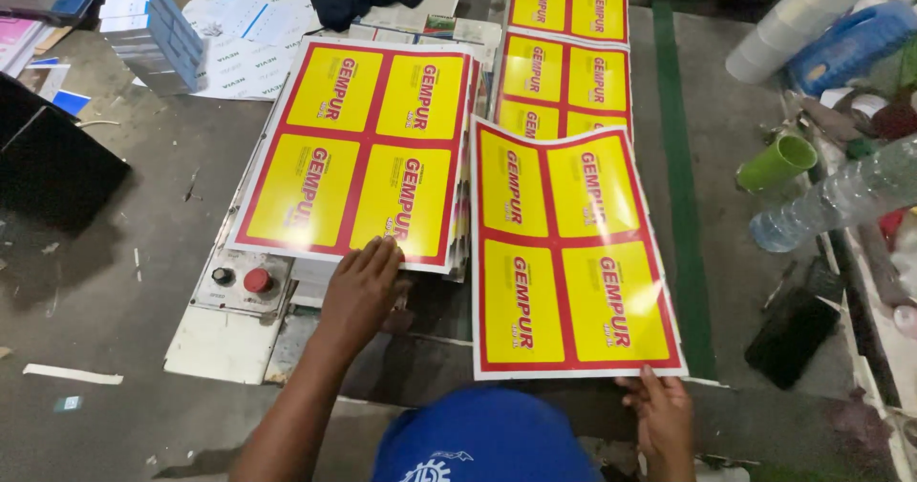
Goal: Manually sorting and stacking printed sheets in a print shop workspace.
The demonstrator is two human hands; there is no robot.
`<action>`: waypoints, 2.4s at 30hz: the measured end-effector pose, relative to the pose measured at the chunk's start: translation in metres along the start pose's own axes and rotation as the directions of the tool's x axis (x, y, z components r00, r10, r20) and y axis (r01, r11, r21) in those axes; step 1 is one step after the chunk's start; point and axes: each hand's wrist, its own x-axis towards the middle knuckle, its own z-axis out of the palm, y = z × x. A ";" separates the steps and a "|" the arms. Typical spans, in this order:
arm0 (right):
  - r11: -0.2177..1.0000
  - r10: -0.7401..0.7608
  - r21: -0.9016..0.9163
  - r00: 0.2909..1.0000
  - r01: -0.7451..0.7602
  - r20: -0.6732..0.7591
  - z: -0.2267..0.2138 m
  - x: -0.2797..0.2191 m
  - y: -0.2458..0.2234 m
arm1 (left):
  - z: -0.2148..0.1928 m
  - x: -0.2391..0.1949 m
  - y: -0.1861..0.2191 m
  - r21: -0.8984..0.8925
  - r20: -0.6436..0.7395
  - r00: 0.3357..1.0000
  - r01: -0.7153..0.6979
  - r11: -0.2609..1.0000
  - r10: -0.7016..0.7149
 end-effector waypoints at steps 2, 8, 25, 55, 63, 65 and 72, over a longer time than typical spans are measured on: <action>1.000 0.019 -0.005 0.999 -0.020 -0.033 -0.010 -0.007 0.003 | 0.004 -0.005 -0.005 0.001 0.026 1.000 0.002 1.000 -0.002; 0.996 0.085 -0.030 0.993 -0.088 -0.080 -0.024 -0.014 0.015 | -0.011 0.004 -0.012 -0.009 0.011 1.000 -0.008 1.000 0.008; 0.988 0.119 -0.098 0.993 -0.117 0.018 0.052 0.064 0.001 | -0.039 0.025 -0.006 -0.077 -0.176 0.979 0.088 0.993 -0.100; 0.997 0.069 0.009 0.909 -0.080 0.412 0.136 -0.021 -0.037 | -0.010 0.017 0.092 -0.403 -0.078 0.976 -0.219 0.889 0.205; 0.998 -0.059 0.044 0.992 0.055 0.112 0.036 0.009 0.001 | -0.011 0.011 0.010 -0.113 -0.078 0.995 0.046 0.993 -0.055; 0.999 -0.041 0.015 0.997 0.040 0.059 0.027 -0.002 -0.009 | -0.007 0.006 0.007 -0.043 -0.069 0.997 0.025 0.999 -0.028; 0.997 0.051 -0.055 0.995 -0.056 -0.090 -0.008 -0.017 -0.007 | -0.008 -0.003 -0.008 -0.028 -0.016 1.000 -0.009 1.000 0.009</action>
